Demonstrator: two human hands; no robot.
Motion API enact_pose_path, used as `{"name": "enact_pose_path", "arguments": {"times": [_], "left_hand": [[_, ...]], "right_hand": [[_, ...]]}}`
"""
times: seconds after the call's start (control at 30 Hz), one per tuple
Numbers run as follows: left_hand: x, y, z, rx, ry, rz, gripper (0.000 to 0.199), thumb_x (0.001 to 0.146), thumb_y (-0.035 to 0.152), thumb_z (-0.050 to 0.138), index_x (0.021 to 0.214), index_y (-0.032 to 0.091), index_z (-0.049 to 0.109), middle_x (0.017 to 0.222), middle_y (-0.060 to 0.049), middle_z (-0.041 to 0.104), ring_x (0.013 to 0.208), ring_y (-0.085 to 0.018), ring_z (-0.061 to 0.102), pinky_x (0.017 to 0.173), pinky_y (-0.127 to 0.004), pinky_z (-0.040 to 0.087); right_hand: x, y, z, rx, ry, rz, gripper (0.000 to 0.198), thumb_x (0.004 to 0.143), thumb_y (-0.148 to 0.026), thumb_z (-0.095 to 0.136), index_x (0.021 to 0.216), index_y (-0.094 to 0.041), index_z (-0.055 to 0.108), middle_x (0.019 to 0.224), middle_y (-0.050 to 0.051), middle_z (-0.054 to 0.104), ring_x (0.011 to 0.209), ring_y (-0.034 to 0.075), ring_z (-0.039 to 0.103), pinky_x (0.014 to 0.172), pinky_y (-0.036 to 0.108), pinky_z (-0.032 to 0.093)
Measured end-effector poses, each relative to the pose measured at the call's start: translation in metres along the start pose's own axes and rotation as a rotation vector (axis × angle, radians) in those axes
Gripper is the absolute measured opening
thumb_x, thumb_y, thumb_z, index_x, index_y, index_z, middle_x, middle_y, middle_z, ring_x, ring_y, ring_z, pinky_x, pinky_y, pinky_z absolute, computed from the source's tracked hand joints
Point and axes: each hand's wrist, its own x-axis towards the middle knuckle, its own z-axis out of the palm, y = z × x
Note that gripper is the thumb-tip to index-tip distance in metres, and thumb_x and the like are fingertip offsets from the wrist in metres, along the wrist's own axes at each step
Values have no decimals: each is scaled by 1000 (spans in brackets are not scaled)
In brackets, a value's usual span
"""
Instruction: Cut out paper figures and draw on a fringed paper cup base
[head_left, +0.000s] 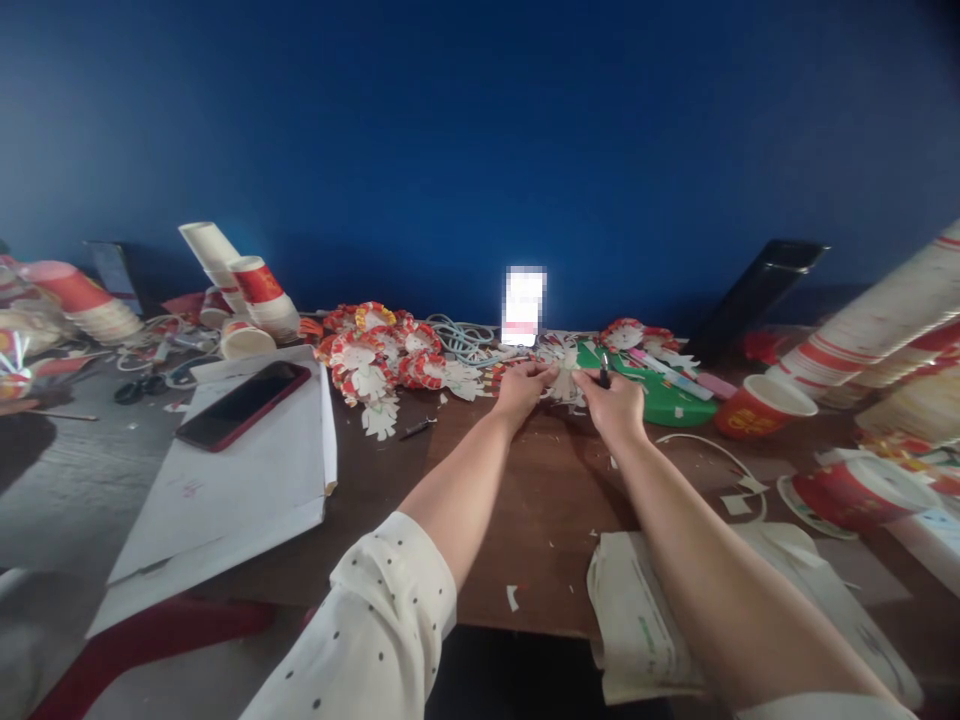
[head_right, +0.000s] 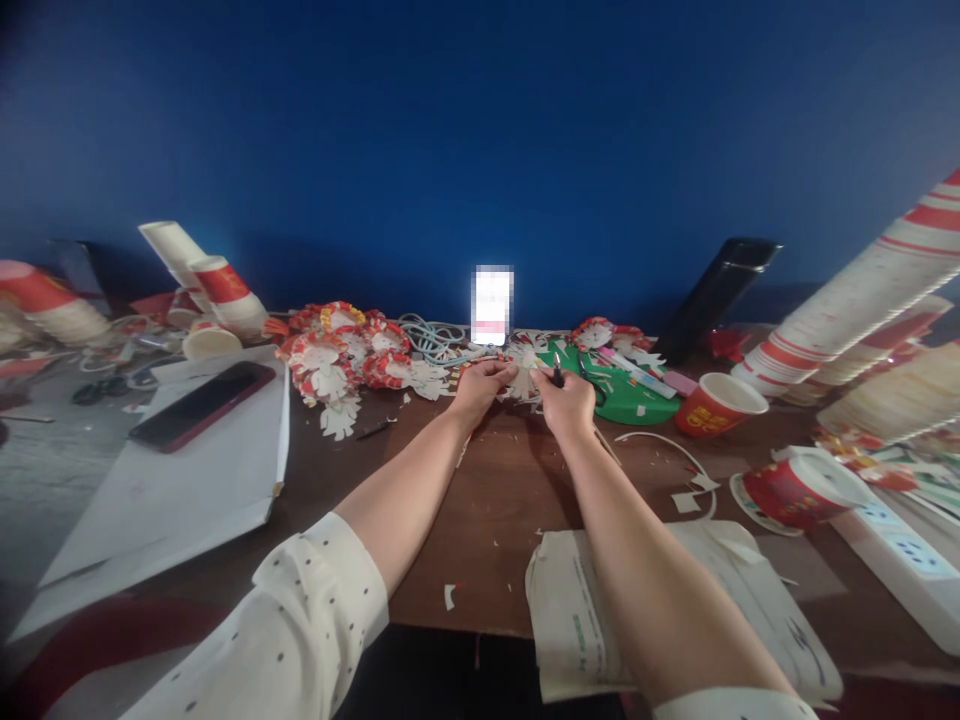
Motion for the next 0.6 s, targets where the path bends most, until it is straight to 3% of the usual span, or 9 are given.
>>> {"name": "enact_pose_path", "arguments": {"times": [0.37,0.6], "left_hand": [[-8,11,2,-88,24,-59,17,72,32,77,74,16,72,68,0,65,62,-10,53,65,-24,42],[-8,10,1,-120,70,-42,17,72,32,76,73,16,71,67,1,63,63,-10,53,66,-24,42]], "right_hand": [[1,5,0,7,19,-15,44,75,-50,65,95,-13,78,69,8,72,76,28,68,73,36,50],[6,11,1,38,79,-12,47,76,-55,62,90,-12,76,61,5,66,60,22,62,63,33,49]]}}
